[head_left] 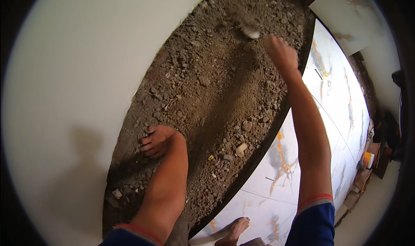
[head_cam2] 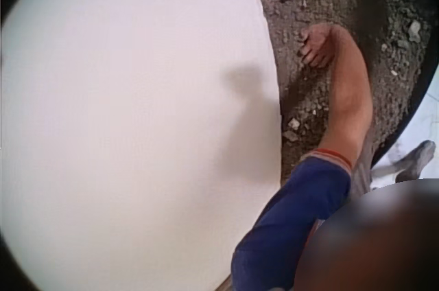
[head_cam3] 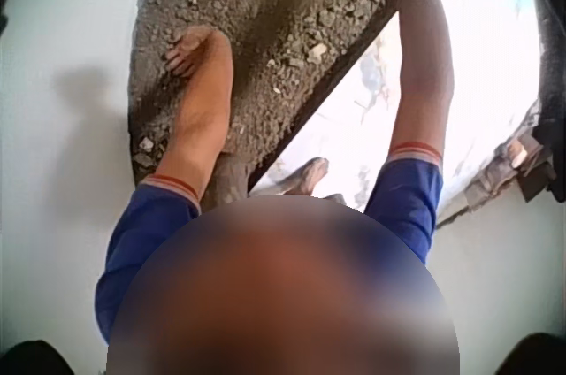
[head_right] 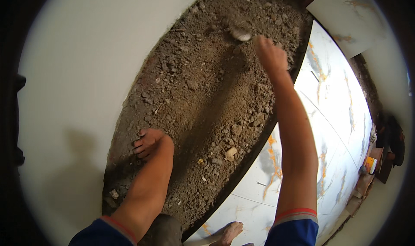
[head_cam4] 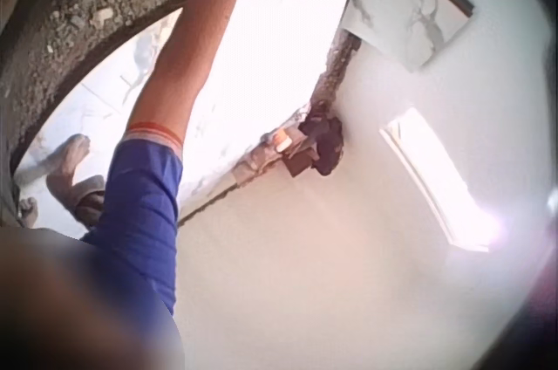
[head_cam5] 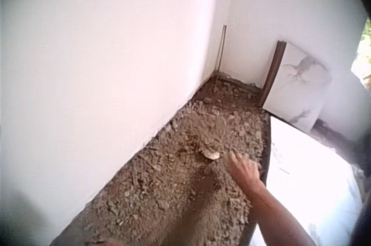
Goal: The person clears debris from the floor by hand and then uses a trowel to level the substrate along the edge of the room. The person works along the perimeter, smoothing the surface in preparation for tiling.
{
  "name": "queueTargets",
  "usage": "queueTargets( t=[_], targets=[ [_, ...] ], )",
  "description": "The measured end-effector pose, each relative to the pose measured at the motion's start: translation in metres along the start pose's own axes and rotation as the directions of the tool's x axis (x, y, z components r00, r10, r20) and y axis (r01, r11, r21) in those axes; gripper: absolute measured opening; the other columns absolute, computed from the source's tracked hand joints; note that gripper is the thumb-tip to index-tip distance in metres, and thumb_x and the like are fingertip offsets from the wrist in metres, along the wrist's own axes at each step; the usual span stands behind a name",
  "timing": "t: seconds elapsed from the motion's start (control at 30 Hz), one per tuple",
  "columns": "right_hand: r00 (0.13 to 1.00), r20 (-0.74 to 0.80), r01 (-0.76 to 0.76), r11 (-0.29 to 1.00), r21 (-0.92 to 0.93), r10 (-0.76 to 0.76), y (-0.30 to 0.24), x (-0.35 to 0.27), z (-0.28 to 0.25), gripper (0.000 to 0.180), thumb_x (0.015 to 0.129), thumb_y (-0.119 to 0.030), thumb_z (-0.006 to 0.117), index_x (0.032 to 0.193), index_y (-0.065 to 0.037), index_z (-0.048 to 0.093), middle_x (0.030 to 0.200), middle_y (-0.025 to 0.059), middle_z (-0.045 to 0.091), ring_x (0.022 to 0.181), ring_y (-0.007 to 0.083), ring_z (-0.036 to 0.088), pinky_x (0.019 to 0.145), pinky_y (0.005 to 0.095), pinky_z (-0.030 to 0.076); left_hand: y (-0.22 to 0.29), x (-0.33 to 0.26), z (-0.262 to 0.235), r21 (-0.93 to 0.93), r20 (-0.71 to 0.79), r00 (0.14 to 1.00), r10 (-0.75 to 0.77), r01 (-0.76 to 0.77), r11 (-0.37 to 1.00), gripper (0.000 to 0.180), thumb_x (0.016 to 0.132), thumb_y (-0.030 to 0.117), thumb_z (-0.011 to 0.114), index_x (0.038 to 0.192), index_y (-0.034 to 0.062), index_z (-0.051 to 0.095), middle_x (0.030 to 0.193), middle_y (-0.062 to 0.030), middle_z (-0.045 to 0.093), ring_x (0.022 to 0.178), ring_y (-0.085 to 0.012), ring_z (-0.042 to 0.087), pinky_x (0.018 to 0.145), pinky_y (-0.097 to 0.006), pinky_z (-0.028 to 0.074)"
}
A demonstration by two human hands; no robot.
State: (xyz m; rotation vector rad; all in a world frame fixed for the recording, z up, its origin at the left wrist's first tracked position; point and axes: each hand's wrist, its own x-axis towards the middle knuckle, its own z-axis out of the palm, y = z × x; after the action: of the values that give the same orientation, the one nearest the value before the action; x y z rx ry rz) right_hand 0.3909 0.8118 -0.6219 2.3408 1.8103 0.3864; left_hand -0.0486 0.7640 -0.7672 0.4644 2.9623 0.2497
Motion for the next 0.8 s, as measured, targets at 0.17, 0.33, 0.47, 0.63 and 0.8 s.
queueTargets(
  t=[0.17,0.33,0.47,0.63,0.8],
  targets=[
    [0.986,-0.15,-0.025,0.96,0.281,0.07,0.0,0.031,0.02,0.033,0.109,-0.034,0.055,0.138,-0.018,0.055,0.107,0.0107,0.073,0.069,0.0257,0.073,0.053,0.0385,0.059,-0.015,0.013,0.025,0.031,-0.048,0.998,0.028,-0.026,0.999,0.052,0.099,0.04,0.05,0.134,0.0018,0.055,0.147,-0.0231,0.049,0.134,-0.0443,0.05,0.11,-0.063,0.041],
    [0.993,0.087,0.062,0.979,0.193,-0.081,-0.009,0.1,0.022,0.042,0.111,-0.033,0.053,0.15,-0.02,0.046,0.106,0.0134,0.072,0.07,0.0248,0.073,0.05,0.0373,0.058,-0.001,0.004,0.009,0.074,-0.098,0.994,0.049,-0.042,0.996,0.052,0.099,0.041,0.05,0.134,0.0016,0.055,0.147,-0.0232,0.049,0.134,-0.0443,0.049,0.11,-0.063,0.041],
    [0.971,-0.097,-0.205,0.971,0.124,0.217,0.006,0.131,0.02,0.029,0.11,-0.03,0.053,0.136,-0.018,0.061,0.092,0.0137,0.074,0.073,0.0225,0.075,0.042,0.0328,0.054,0.005,0.001,0.0,0.056,-0.094,0.992,0.087,-0.082,0.995,0.053,0.099,0.041,0.05,0.134,0.0015,0.055,0.147,-0.0232,0.048,0.134,-0.0443,0.049,0.11,-0.063,0.041],
    [0.971,-0.172,0.203,0.948,0.244,-0.164,-0.014,0.127,0.039,0.027,0.113,-0.028,0.048,0.137,-0.018,0.056,0.093,0.0107,0.071,0.054,0.013,0.06,0.035,0.0222,0.043,0.0,0.004,0.005,0.036,-0.085,0.992,0.096,-0.094,0.995,0.053,0.099,0.041,0.05,0.135,0.0013,0.054,0.147,-0.0234,0.048,0.134,-0.0442,0.049,0.11,-0.063,0.041],
    [0.996,-0.09,-0.012,0.996,0.087,0.02,-0.009,0.153,0.025,0.028,0.114,-0.03,0.044,0.134,-0.016,0.057,0.085,0.01,0.07,0.06,0.0187,0.067,0.041,0.0296,0.052,0.0,0.002,0.004,0.083,-0.146,0.987,0.07,-0.058,0.995,0.054,0.099,0.041,0.05,0.135,0.0011,0.054,0.147,-0.0235,0.048,0.134,-0.0442,0.048,0.11,-0.063,0.04]
  ],
)
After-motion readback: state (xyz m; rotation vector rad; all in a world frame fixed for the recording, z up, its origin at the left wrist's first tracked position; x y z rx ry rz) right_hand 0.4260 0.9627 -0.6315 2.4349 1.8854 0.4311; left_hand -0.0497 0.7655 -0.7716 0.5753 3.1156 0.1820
